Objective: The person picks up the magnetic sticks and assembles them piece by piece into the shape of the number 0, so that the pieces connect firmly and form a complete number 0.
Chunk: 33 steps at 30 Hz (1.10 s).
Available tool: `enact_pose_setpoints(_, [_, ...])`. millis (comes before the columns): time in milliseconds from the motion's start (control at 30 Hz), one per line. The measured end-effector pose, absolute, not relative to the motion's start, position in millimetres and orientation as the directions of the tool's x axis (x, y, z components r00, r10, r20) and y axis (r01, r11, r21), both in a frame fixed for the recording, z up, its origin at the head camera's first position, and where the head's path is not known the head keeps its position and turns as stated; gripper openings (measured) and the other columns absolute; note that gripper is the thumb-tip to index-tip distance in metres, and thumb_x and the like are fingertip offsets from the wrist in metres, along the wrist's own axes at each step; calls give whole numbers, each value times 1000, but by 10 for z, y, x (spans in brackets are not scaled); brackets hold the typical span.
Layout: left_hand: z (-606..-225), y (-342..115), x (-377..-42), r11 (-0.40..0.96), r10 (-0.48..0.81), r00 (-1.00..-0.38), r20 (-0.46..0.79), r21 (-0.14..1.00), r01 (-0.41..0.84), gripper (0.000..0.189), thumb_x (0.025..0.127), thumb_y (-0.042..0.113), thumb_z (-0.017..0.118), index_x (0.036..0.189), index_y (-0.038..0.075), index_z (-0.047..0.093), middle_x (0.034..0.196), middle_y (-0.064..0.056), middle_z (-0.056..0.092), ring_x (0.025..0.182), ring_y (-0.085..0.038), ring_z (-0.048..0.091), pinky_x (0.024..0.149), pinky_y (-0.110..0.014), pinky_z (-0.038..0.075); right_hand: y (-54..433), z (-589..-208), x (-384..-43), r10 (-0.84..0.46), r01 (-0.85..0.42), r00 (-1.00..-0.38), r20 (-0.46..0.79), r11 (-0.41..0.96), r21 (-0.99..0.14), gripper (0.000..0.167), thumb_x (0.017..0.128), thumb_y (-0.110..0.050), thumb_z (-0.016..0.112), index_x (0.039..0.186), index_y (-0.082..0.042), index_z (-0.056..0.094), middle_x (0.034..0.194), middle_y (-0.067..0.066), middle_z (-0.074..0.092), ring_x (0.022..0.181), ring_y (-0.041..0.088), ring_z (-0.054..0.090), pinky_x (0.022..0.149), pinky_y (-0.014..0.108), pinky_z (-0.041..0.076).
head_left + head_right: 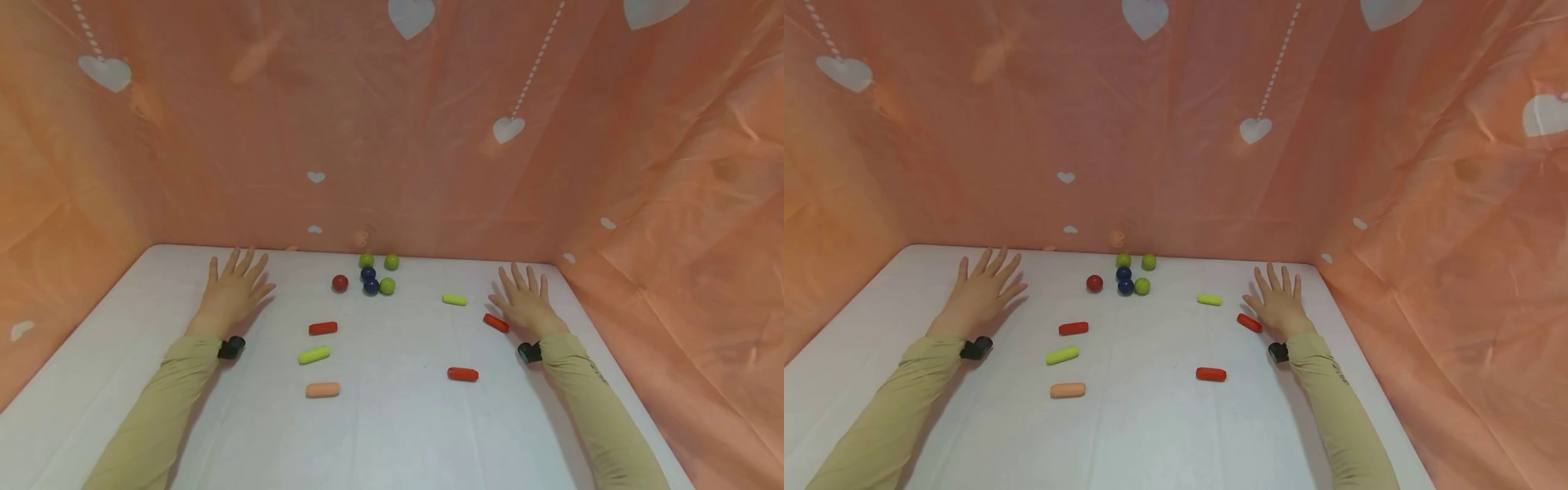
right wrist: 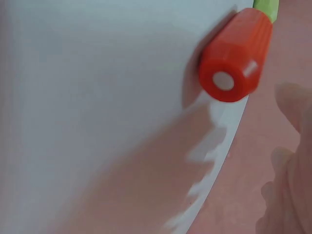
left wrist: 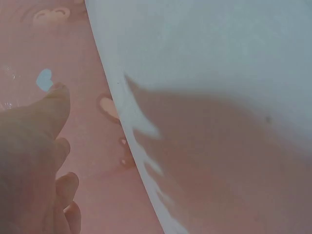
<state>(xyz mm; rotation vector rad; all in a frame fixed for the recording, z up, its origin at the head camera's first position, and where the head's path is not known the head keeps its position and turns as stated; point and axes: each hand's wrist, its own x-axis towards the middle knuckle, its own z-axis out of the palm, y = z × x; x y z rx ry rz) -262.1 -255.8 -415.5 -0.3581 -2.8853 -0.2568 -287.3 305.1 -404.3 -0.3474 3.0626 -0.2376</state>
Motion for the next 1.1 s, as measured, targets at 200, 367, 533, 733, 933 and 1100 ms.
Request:
enact_pose_setpoints(200, [-4098, -2532, -2582, 956, 210, -952, 222, 156, 247, 66, 98, 42, 50, 148, 3, 30, 153, -25, 19, 140, -45, 9, 107, -66, -7, 3045, -4041, -2877, -228, -220, -973, -38, 963, -157, 74, 99, -44, 46, 153, -5, 12, 156, 24, -2, 138, 48, -12, 103, 61, -23])
enact_pose_setpoints(367, [-4060, -2524, -2566, 951, 212, -954, 214, 178, 252, 66, 100, 42, 46, 150, 4, 26, 153, -25, 17, 140, -45, 7, 107, -65, -9, 3054, -4041, -2887, -217, -214, -976, -6, 968, -133, 73, 100, -47, 41, 153, -7, 10, 157, 22, 1, 139, 47, -11, 104, 63, -19])
enact_pose_setpoints(533, [-3964, -2558, -2577, 934, 208, -960, 189, 254, 253, 67, 102, 42, 42, 153, 9, 14, 155, -24, 13, 141, -43, 1, 107, -64, -12, 3054, -4008, -2910, -211, -212, -977, 23, 965, -152, 75, 100, -47, 41, 154, -10, 5, 157, 21, 0, 140, 43, -13, 105, 63, -17])
enact_pose_setpoints(733, [-3804, -2666, -2570, 841, 205, -959, 194, 466, 274, 73, 100, 49, 39, 152, 3, 17, 156, -23, 11, 142, -42, 2, 111, -59, -5, 3088, -3918, -3019, -256, -284, -958, 129, 907, -311, 69, 102, -38, 41, 148, 8, 16, 150, 33, 15, 137, 50, 7, 110, 62, 1])
enact_pose_setpoints(933, [-3660, -2671, -2502, 733, 142, -954, 263, 620, 280, 63, 100, 41, 48, 144, -1, 36, 146, -28, 32, 133, -47, 30, 104, -62, 27, 3071, -3822, -2988, -196, -291, -956, 218, 737, -611, 62, 104, -37, 39, 145, 7, 26, 145, 30, 31, 134, 46, 25, 109, 60, 21])
enact_pose_setpoints(1100, [-3699, -2573, -2427, 604, 114, -938, 328, 727, 327, 50, 97, 31, 57, 135, -1, 50, 135, -23, 50, 119, -40, 50, 96, -53, 43, 2977, -3773, -2859, -113, -278, -959, 260, 552, -786, 51, 104, -31, 41, 143, 1, 34, 135, 26, 46, 123, 39, 44, 102, 51, 38])
